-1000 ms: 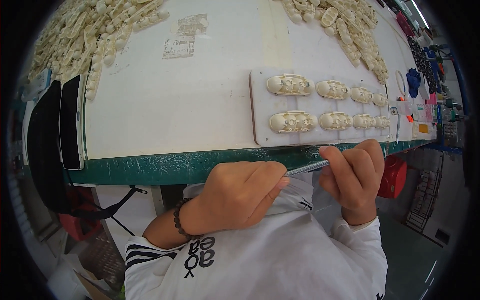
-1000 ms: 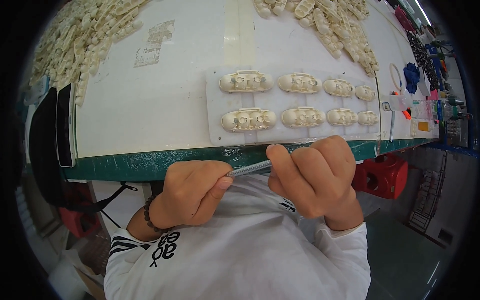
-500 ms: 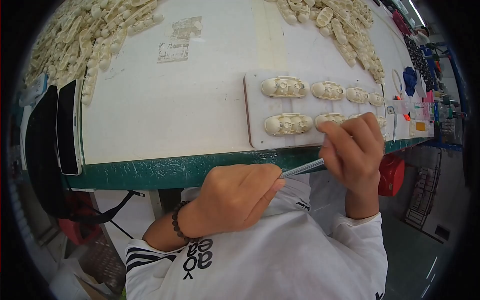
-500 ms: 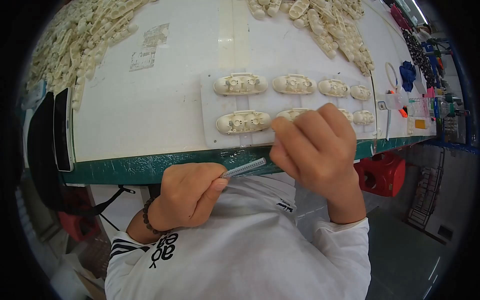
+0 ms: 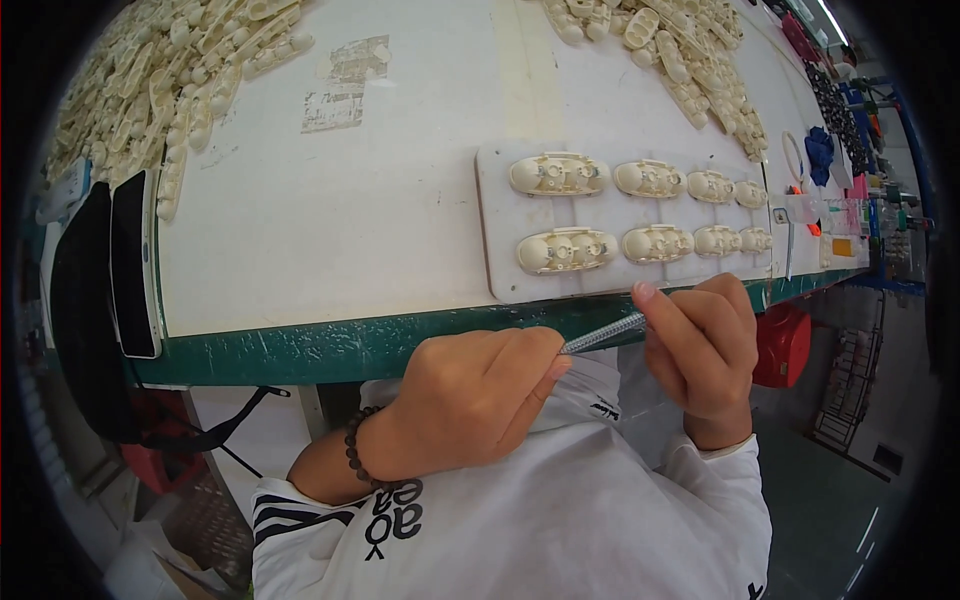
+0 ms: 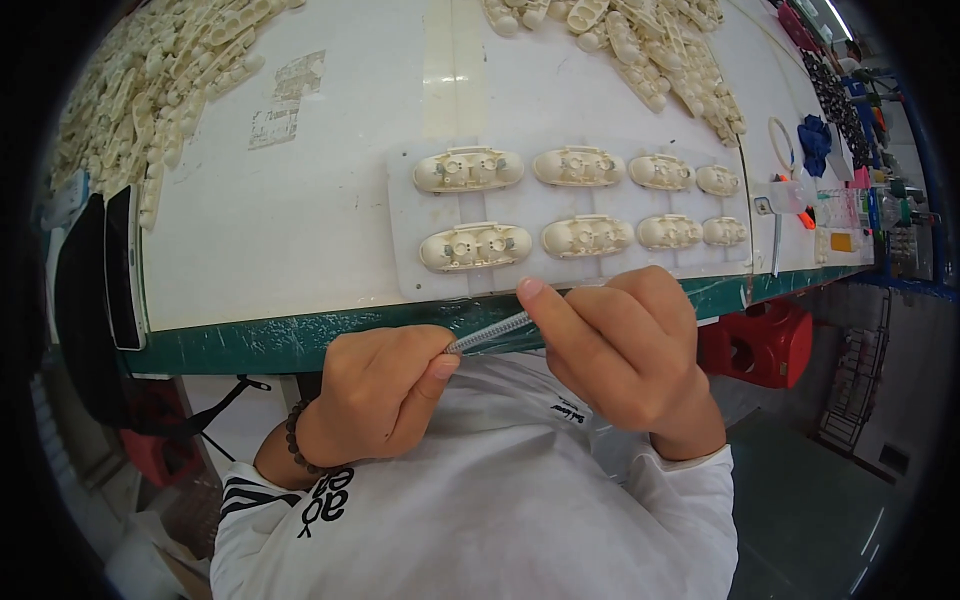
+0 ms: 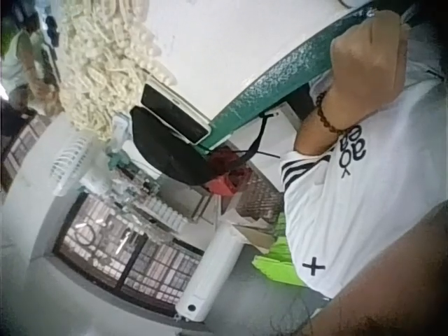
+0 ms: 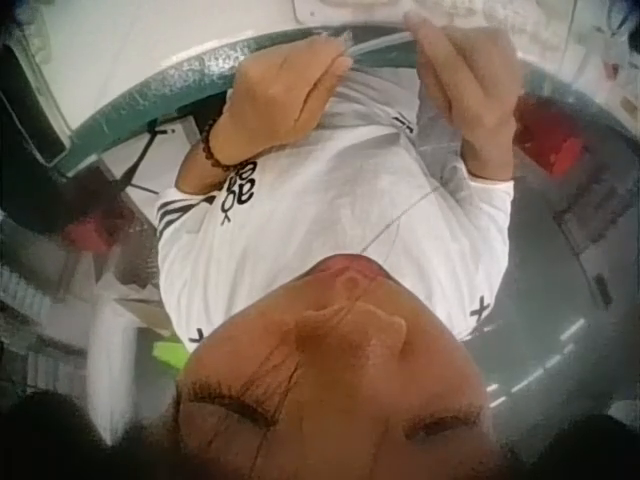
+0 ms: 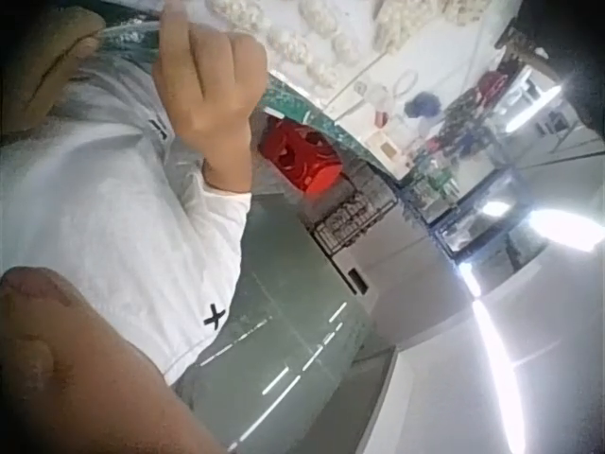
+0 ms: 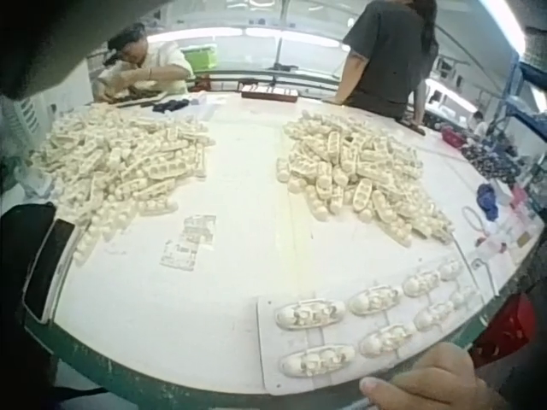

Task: The person applies glue from a glue bottle to small plastic components and assembles them by hand.

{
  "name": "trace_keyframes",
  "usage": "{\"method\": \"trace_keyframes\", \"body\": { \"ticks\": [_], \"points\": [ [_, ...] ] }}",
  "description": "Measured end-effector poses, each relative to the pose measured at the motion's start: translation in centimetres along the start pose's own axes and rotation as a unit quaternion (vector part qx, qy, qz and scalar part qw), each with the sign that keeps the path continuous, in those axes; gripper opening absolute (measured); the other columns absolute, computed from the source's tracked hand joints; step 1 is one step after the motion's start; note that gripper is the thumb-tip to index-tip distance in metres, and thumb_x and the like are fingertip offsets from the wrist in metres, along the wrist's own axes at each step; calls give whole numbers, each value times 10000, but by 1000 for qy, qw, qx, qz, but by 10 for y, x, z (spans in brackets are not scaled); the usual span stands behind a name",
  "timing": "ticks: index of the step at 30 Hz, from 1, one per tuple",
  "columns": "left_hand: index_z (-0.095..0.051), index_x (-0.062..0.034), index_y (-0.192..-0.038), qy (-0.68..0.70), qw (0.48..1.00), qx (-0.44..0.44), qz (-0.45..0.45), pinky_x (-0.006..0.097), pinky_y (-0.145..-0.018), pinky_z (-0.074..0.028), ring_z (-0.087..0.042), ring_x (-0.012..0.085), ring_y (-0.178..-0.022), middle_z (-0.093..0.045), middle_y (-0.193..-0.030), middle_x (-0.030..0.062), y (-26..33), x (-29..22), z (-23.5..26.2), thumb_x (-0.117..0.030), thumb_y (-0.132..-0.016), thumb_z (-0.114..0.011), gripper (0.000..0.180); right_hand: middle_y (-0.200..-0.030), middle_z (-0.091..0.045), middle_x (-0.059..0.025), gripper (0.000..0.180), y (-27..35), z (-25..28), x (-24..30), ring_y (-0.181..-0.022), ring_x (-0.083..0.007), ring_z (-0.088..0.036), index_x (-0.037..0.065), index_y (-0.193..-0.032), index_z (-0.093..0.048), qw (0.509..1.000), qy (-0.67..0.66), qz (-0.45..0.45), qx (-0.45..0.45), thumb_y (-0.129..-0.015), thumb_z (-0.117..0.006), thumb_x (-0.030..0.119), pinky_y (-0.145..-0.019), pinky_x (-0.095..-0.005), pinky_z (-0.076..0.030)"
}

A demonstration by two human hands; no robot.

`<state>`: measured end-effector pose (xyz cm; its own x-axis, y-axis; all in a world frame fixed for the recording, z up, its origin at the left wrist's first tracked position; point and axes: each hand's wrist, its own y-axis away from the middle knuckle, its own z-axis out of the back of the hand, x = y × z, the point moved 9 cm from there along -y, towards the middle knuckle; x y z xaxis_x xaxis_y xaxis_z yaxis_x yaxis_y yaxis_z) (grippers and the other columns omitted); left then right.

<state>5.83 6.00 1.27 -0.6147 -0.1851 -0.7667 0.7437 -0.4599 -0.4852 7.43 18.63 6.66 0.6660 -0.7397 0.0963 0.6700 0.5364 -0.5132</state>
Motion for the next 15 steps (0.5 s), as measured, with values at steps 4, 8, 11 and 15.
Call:
{"method": "trace_keyframes", "body": {
  "ticks": [4, 8, 11, 15],
  "points": [
    [-558, 4, -846, 11, 1000, 7, 1, 334, -420, -416, -538, 235, -476, -528, -602, 87, -9, -5, -12, -52, -841, -644, 103, -743, -559, -25, 475, 10, 5, -4, -615, -171, -489, -13, -987, -701, 999, 38, -17, -18, -515, -677, -54, -522, -296, -370],
    [-586, 24, -903, 39, 998, 48, 24, 333, -439, -414, -541, 246, -492, -563, -665, 104, -18, -5, -35, -39, -883, -591, 66, -739, -551, -31, 435, 20, 18, -15, -615, -182, -484, -8, -967, -696, 995, 78, -54, -35, -532, -699, -28, -532, -303, -380],
    [-583, 21, -907, 21, 998, 62, 27, 342, -440, -412, -541, 255, -496, -554, -657, 106, -18, -2, -41, -43, -884, -591, 68, -735, -548, -34, 414, 25, 15, -22, -613, -191, -482, -6, -959, -692, 994, 93, -63, -4, -546, -719, -3, -536, -307, -384],
    [-509, -33, -812, 8, 999, 40, 16, 346, -410, -402, -535, 243, -471, -512, -587, 85, -20, -2, -39, -80, -866, -623, 135, -734, -554, -38, 404, 25, 11, -25, -611, -196, -484, -9, -954, -690, 997, 47, -63, 13, -553, -732, 19, -535, -307, -386]
  ]
}}
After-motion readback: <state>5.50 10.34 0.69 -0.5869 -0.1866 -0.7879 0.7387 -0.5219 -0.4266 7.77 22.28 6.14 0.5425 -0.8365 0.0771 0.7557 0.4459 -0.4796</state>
